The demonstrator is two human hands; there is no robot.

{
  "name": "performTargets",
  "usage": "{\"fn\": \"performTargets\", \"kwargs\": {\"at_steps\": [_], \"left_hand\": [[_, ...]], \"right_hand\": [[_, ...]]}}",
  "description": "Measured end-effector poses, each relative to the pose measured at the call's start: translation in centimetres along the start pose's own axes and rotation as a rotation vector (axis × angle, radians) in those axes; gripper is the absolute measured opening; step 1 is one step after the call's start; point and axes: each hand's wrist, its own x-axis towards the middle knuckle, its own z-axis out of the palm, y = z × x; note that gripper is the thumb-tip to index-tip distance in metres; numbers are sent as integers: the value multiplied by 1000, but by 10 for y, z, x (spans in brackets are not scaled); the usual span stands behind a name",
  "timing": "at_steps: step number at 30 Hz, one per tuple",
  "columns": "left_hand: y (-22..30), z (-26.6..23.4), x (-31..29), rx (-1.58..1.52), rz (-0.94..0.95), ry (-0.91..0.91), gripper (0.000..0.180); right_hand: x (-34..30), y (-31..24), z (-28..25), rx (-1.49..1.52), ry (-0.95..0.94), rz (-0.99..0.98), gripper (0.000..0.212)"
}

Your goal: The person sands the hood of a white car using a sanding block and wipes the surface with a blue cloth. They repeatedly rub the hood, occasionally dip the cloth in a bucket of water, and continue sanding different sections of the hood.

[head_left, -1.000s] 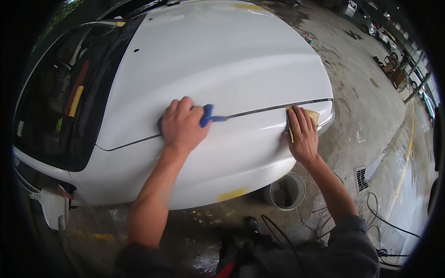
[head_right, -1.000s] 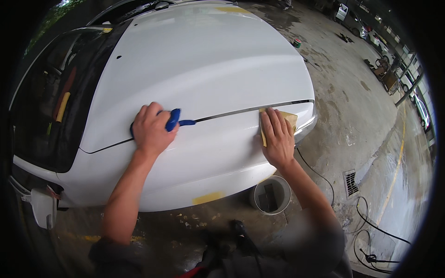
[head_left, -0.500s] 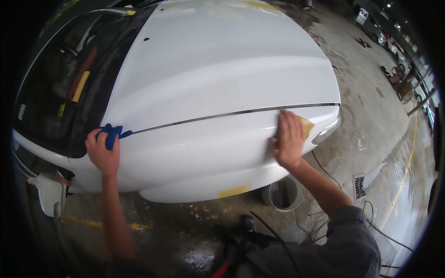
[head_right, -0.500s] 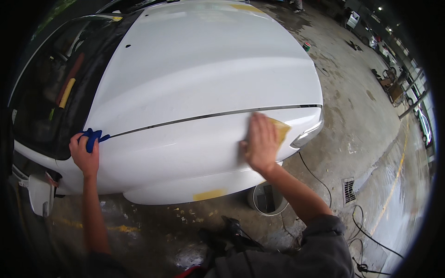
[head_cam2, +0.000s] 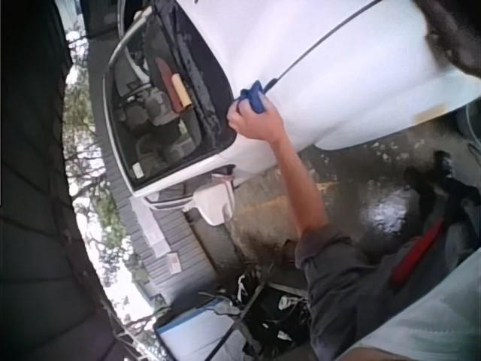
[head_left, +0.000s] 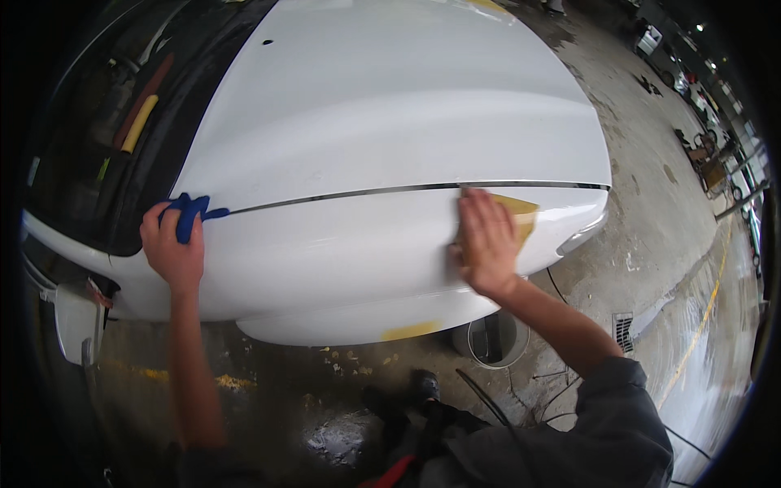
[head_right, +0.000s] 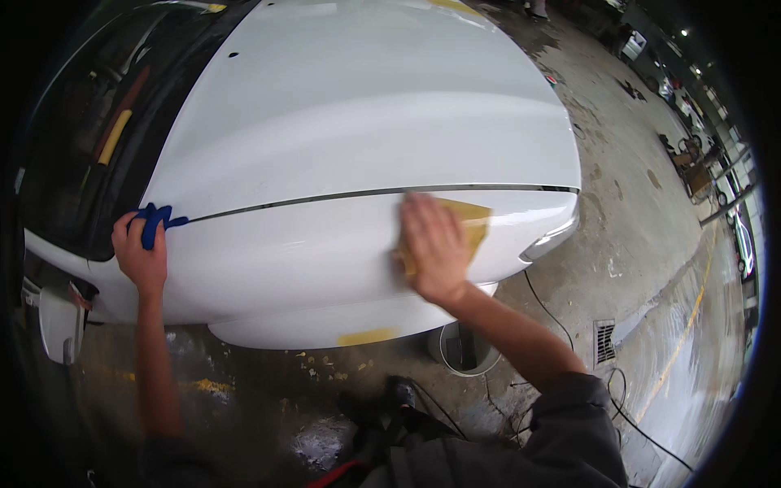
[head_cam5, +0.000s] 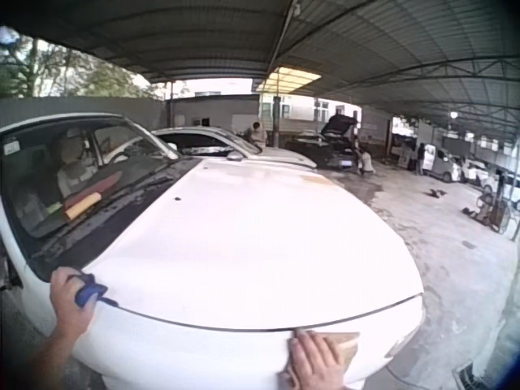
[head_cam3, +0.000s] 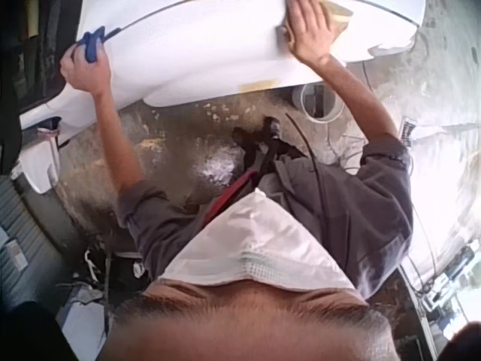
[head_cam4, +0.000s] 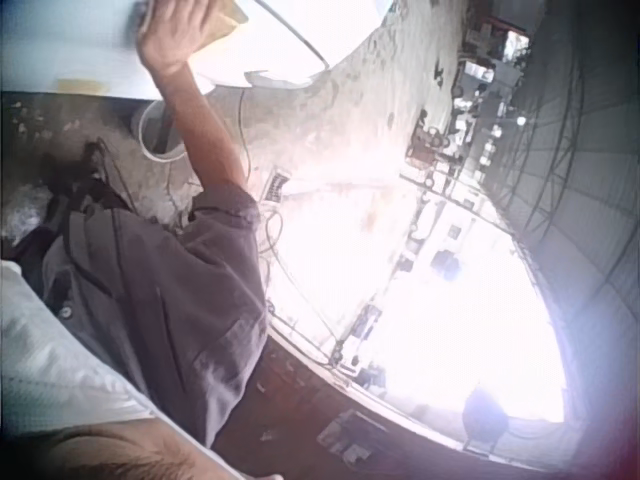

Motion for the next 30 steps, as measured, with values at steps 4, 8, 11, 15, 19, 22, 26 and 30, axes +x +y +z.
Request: {"fn": "performTargets", "kwargs": {"at_steps": [4,8,11,15,19,22,26,30], "left_hand": [[4,6,5,3,-4,-34,28],[-10,-13,-1,64,-28,-55,29],[-1,-2,-4,78,-85,-55,29],[6,-2,4,-1,-30,-6,31],[2,-3,0,20,-34,-41,30],[-6,-15,-5,95,-67,-64,30],[7,1,-2,48,-104,-22,31],[6,2,0,15,-77,-15,30]], "right_hand": [[72,-117,38,4,48,-130,64],[49,-54,25,143,27,-197,66],[8,-12,4,-117,46,-77,78],[74,-149,56,37,84,-84,76],[120,-232,91,126,35,-257,66],[85,-149,53,257,33,-181,67],[11,-40,13,-153,3,-6,75],[85,-162,55,29,5,-85,69]]}}
